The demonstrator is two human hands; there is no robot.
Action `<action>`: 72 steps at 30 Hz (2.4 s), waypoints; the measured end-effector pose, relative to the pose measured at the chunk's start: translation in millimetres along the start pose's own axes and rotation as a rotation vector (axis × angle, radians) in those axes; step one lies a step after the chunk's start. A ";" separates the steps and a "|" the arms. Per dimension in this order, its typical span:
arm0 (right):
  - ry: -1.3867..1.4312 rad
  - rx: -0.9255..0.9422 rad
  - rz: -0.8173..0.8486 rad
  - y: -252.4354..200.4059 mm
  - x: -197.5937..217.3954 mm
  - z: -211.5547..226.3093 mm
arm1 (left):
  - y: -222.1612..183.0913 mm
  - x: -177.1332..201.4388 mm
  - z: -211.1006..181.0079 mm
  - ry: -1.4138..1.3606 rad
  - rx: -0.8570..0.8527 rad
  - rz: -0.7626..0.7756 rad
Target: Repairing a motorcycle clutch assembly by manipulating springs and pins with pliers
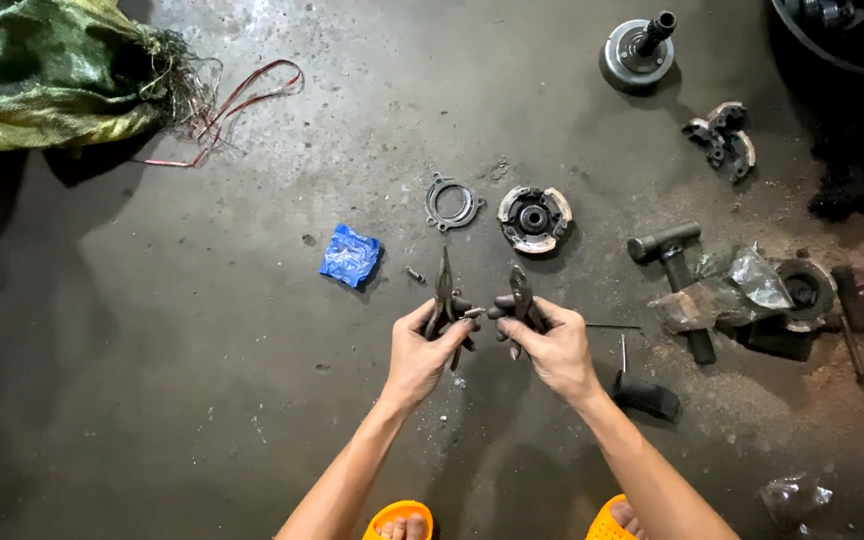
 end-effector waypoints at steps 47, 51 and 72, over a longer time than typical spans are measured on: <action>-0.227 -0.144 -0.250 23.4 9.4 -32.7 | -27.3 -29.7 -16.0 0.515 -0.031 -0.030; -0.250 -0.147 -0.247 22.9 9.9 -39.4 | -26.3 -27.4 -18.8 0.572 -0.085 -0.035; -0.546 -0.229 0.146 -34.9 -11.7 16.8 | -18.8 -1.8 26.6 0.115 0.358 0.012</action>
Point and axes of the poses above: each hand's wrist, its own y-axis towards the middle knuckle, its own x-axis out of the back of the hand, z = x × y, the point moved 9 cm from there along y, towards the middle knuckle, and after that the axes turned 4 degrees about y, right-handed, at the moved point
